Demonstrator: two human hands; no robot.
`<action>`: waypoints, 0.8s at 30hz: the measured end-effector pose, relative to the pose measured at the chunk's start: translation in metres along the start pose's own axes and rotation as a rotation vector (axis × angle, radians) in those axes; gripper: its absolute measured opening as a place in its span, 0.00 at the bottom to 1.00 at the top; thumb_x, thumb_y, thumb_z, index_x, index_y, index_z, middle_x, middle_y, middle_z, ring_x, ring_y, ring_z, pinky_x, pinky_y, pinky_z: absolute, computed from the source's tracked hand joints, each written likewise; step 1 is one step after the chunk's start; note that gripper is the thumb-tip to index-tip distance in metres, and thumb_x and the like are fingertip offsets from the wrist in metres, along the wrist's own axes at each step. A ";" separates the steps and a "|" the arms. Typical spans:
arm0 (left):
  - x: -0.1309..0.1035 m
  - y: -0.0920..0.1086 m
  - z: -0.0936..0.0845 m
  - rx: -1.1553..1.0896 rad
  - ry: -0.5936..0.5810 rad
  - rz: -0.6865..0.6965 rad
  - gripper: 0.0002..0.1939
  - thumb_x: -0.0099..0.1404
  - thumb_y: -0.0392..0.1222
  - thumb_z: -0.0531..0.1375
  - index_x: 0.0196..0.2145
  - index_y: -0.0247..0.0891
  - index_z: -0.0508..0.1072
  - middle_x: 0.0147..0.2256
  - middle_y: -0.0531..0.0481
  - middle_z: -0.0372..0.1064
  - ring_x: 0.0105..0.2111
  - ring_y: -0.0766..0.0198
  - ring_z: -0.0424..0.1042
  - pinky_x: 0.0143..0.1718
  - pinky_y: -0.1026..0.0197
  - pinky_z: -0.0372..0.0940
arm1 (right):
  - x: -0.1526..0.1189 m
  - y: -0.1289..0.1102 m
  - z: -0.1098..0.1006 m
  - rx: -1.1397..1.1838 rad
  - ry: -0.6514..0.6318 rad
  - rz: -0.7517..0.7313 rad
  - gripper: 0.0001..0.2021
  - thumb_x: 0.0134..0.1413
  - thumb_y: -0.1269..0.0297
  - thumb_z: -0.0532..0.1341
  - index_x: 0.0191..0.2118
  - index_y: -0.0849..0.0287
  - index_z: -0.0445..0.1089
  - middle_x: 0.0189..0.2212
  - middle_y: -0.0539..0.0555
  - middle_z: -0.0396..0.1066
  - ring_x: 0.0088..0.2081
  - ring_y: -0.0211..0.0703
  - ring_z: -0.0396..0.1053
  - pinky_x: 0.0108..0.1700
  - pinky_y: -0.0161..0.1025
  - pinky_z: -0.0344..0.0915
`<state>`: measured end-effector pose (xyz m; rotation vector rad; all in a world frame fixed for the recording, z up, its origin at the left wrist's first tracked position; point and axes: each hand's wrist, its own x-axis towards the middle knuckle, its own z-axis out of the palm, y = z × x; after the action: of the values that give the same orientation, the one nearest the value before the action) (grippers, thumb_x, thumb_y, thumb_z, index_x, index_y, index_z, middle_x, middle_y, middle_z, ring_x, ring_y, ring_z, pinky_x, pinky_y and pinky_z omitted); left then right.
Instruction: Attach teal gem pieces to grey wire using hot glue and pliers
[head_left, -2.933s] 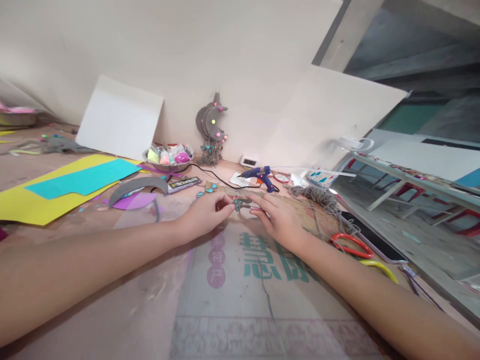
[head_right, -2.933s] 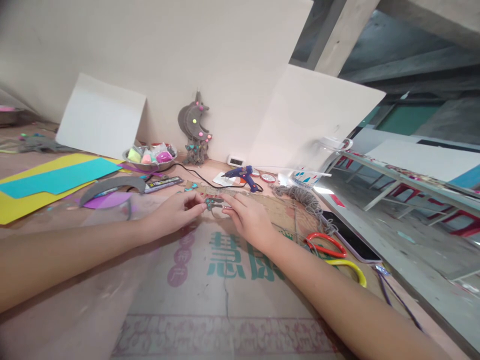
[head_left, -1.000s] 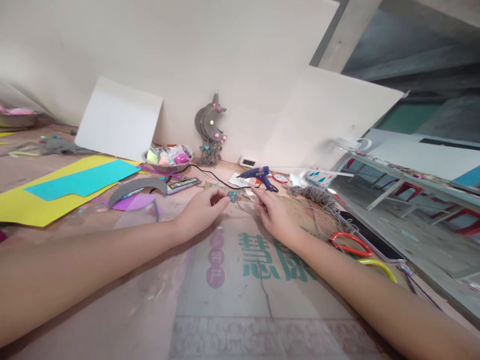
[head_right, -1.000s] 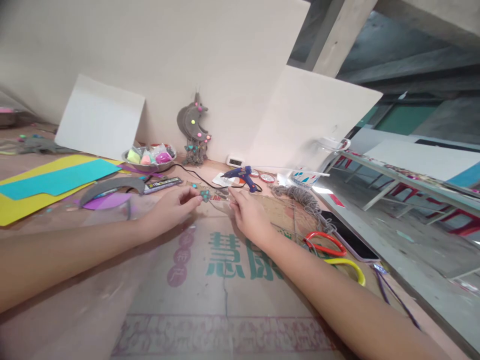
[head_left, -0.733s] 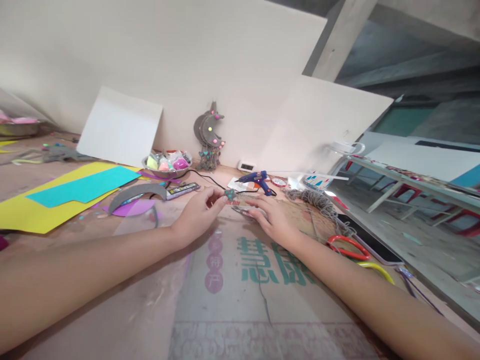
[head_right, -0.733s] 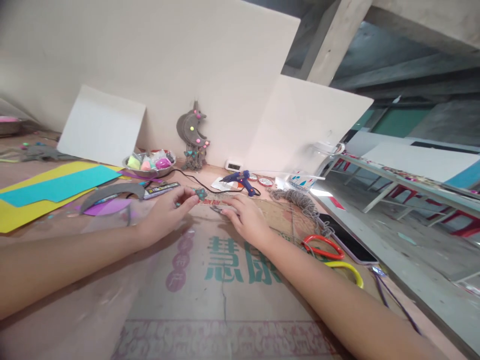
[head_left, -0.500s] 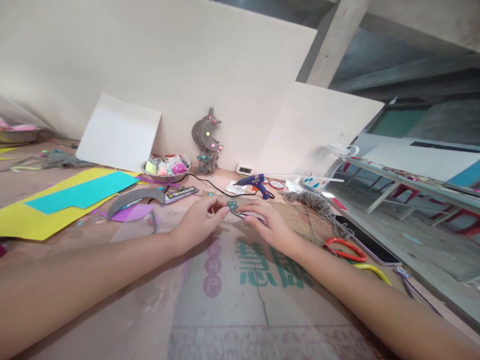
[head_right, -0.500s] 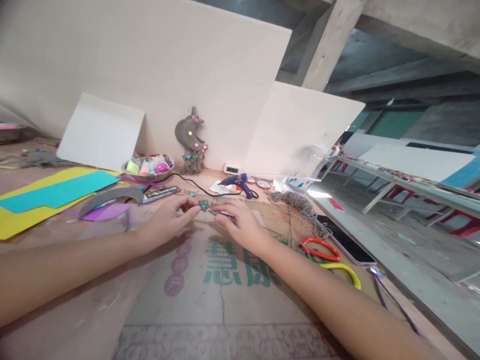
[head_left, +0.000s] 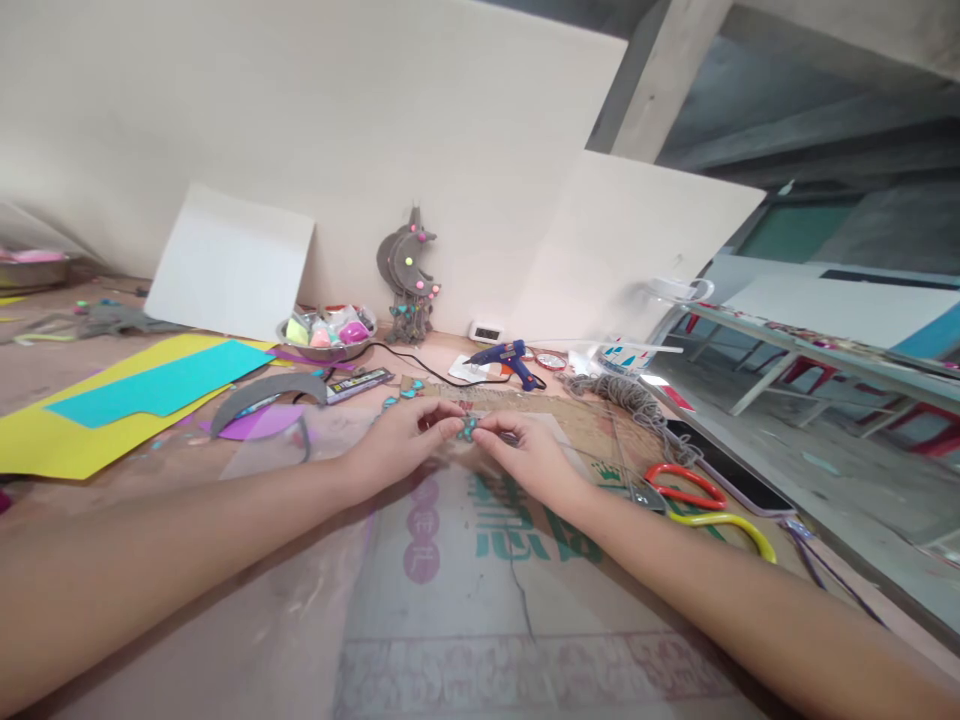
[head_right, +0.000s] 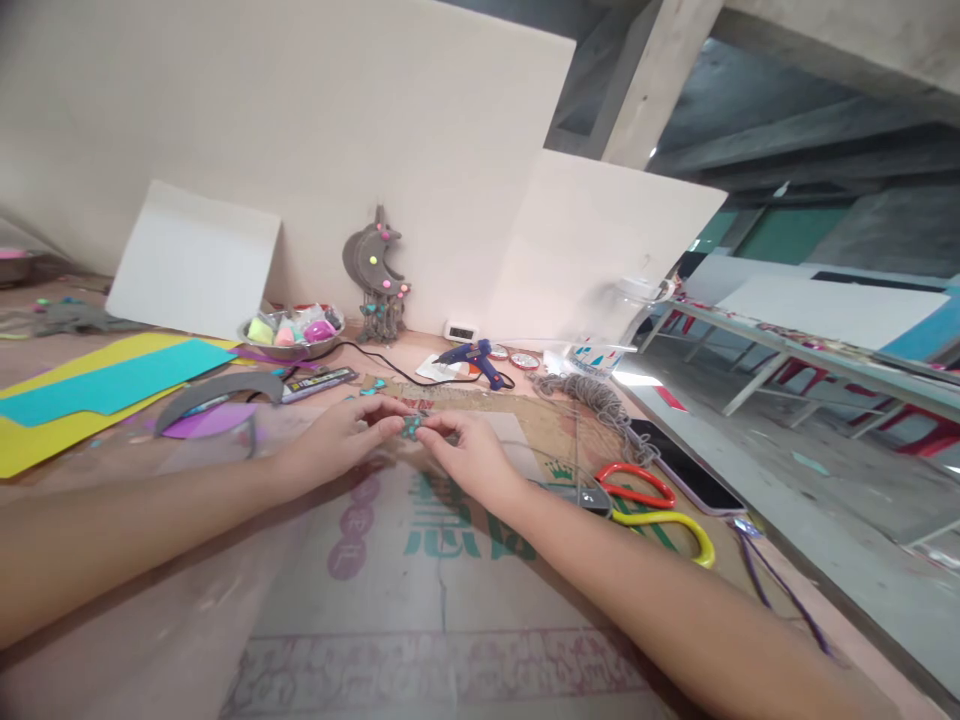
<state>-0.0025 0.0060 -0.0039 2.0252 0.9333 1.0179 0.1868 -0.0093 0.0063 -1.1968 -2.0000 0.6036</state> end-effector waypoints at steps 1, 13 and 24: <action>0.000 0.000 0.000 0.007 0.004 -0.006 0.15 0.64 0.48 0.53 0.39 0.36 0.72 0.38 0.49 0.72 0.37 0.62 0.69 0.38 0.63 0.62 | -0.001 0.000 0.001 -0.004 -0.008 -0.013 0.08 0.53 0.63 0.57 0.28 0.59 0.71 0.28 0.50 0.72 0.32 0.39 0.68 0.38 0.36 0.63; 0.001 -0.003 -0.003 -0.031 0.038 -0.176 0.15 0.63 0.51 0.52 0.29 0.37 0.67 0.25 0.54 0.64 0.27 0.65 0.65 0.29 0.65 0.60 | 0.016 0.007 -0.041 -0.303 -0.155 -0.018 0.11 0.57 0.63 0.55 0.39 0.60 0.72 0.34 0.54 0.74 0.34 0.40 0.69 0.37 0.35 0.62; 0.008 -0.013 0.000 -0.316 0.053 -0.362 0.15 0.57 0.52 0.58 0.33 0.36 0.67 0.26 0.53 0.66 0.28 0.65 0.68 0.34 0.62 0.63 | 0.014 0.036 -0.083 -0.582 -0.346 0.059 0.08 0.40 0.66 0.66 0.31 0.60 0.72 0.31 0.56 0.72 0.34 0.46 0.69 0.33 0.35 0.58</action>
<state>-0.0026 0.0193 -0.0119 1.5101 1.0472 0.9515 0.2660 0.0219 0.0385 -1.5742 -2.5474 0.2668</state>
